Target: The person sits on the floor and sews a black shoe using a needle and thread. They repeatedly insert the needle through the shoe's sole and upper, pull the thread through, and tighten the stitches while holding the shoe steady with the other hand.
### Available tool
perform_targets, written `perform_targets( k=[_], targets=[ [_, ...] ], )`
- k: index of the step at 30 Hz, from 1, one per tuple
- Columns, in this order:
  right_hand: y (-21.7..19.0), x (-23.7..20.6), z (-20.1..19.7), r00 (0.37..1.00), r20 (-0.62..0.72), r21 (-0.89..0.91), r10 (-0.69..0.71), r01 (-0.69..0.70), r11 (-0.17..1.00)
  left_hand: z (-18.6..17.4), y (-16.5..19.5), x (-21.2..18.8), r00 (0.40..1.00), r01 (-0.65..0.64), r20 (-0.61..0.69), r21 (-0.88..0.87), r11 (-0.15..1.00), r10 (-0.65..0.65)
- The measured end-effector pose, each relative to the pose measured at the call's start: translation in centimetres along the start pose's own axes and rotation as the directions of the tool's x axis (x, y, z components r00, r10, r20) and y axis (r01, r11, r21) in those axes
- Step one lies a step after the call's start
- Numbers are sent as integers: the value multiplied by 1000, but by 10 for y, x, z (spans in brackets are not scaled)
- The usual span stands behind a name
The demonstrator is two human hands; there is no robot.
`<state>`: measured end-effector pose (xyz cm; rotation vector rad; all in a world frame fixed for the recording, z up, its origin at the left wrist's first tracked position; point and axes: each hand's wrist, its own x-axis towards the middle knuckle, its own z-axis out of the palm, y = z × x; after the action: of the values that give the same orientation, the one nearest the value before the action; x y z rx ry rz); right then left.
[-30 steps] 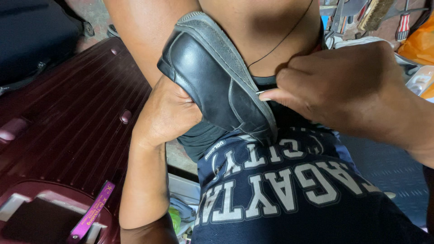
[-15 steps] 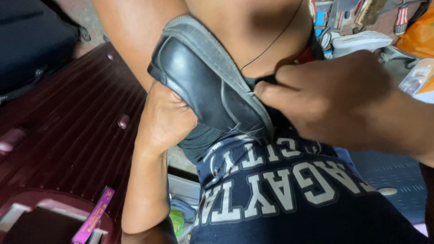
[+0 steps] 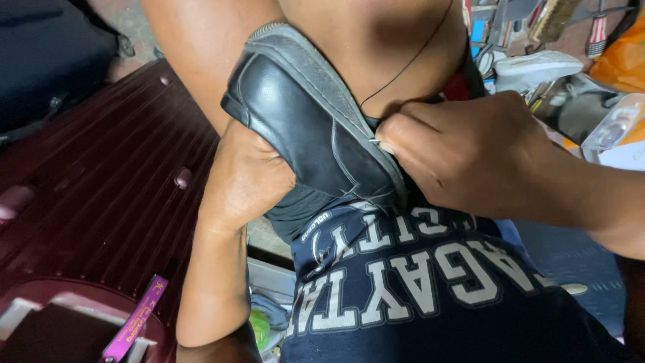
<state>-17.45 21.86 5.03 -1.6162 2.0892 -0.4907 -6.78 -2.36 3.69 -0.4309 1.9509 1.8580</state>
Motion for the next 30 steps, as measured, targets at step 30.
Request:
perform_targets(
  k=[30],
  targets=[
    [23,-26,-24,950,-300,-249,89,-168,954,-10,-22,-2,982,-186,10,181,966,187]
  ],
)
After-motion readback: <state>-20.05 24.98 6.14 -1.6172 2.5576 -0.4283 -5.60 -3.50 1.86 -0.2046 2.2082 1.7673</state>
